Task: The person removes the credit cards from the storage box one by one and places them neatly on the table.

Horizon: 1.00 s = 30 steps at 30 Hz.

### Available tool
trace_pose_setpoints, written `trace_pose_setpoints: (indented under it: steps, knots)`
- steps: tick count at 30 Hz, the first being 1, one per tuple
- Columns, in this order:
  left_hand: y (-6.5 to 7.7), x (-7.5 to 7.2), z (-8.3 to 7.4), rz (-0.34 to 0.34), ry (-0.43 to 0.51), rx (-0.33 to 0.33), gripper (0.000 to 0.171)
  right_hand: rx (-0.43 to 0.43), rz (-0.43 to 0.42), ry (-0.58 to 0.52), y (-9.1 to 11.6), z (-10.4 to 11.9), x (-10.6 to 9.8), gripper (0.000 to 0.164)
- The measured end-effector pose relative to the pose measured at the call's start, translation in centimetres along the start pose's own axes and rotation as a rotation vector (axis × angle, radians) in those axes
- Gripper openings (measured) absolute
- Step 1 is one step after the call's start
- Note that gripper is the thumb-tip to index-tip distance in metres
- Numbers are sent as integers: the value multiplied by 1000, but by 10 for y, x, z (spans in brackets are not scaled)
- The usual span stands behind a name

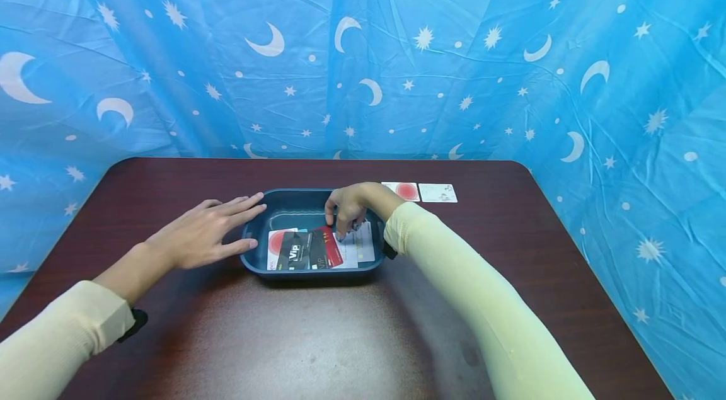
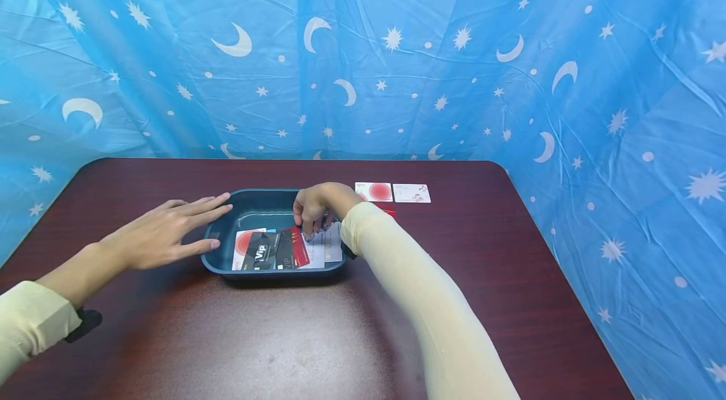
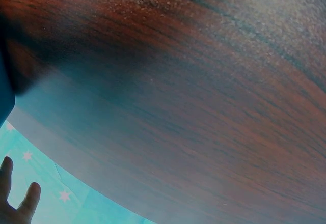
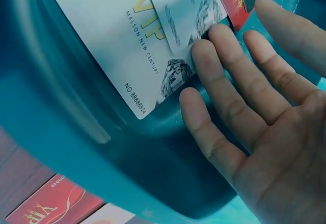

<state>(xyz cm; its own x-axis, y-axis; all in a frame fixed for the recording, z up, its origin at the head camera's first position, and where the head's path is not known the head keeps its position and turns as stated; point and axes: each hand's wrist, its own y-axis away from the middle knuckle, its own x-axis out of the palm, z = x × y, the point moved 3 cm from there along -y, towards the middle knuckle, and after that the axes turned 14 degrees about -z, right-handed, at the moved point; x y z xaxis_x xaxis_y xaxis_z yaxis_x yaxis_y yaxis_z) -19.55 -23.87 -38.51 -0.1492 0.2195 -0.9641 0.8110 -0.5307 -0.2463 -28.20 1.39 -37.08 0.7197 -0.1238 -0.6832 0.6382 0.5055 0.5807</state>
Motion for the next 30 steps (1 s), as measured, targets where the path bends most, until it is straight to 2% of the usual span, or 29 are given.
trace_pose_setpoints:
  steps: [9,19,30]
  knots:
    - [0,0,0,-1,5,2,74,3,23,11,-2,1,2,21]
    - [0,0,1,2,1,-2,74,7,26,17,-1,2,3,22]
    - [0,1,1,-5,0,2,74,-87,-46,58,11,6,-3,26]
